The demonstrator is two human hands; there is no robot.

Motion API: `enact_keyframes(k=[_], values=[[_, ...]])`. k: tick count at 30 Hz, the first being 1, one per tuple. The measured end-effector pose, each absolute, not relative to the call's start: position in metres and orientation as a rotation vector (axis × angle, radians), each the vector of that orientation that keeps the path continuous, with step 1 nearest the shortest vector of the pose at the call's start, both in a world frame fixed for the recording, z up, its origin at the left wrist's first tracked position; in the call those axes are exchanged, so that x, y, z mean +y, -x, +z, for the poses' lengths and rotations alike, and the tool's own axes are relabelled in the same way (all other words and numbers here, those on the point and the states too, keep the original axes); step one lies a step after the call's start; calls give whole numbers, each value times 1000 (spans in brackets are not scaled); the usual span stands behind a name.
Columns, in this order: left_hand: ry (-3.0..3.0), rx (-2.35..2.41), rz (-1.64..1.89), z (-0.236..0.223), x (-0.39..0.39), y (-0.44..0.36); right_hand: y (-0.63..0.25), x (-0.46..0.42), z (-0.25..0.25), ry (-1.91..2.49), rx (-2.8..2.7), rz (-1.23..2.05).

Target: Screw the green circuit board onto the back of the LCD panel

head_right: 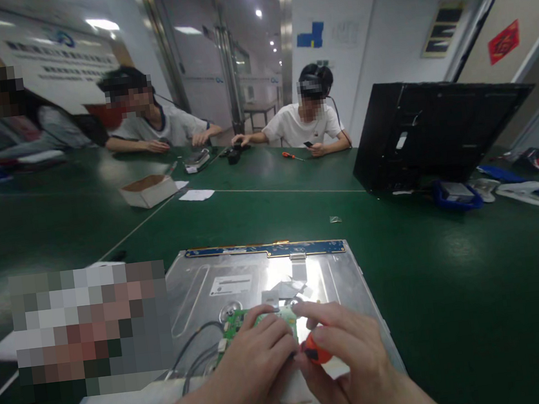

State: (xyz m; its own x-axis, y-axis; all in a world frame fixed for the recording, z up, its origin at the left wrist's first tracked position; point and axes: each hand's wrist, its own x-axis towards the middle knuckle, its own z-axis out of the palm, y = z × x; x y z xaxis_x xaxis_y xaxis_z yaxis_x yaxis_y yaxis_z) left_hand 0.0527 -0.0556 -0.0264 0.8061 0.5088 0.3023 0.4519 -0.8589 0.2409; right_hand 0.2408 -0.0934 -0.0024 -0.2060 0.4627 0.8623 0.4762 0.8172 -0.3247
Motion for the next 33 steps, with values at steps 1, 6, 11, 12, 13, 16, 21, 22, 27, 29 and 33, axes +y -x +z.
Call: enact_keyframes(k=[1,6,11,12,13,16,21,22,27,29,33], values=[[-2836,756,544,-27,-55,-52,-242,-95,-1,750,-1859,-65],[-2833,734,552,-29,-54,-51,-245,-99,2,881,-1947,-316],[-2814,757,532,-26,-55,-52,-242,-97,2,766,-1885,-138],[-2807,763,528,-25,-55,-52,-241,-96,1,726,-1850,-94],[-2803,767,530,-25,-56,-53,-240,-94,0,699,-1824,-72],[-2808,769,545,-25,-56,-53,-239,-92,-4,687,-1805,-39],[-2827,738,564,-29,-54,-52,-247,-96,-3,761,-1949,-108],[-2825,734,564,-30,-54,-52,-249,-97,-2,781,-1983,-150],[-2815,750,554,-31,-54,-52,-246,-96,1,784,-1986,-163],[-2811,761,537,-29,-55,-52,-243,-94,1,723,-1891,-83],[-2814,763,531,-28,-55,-53,-241,-92,-1,697,-1804,5]])
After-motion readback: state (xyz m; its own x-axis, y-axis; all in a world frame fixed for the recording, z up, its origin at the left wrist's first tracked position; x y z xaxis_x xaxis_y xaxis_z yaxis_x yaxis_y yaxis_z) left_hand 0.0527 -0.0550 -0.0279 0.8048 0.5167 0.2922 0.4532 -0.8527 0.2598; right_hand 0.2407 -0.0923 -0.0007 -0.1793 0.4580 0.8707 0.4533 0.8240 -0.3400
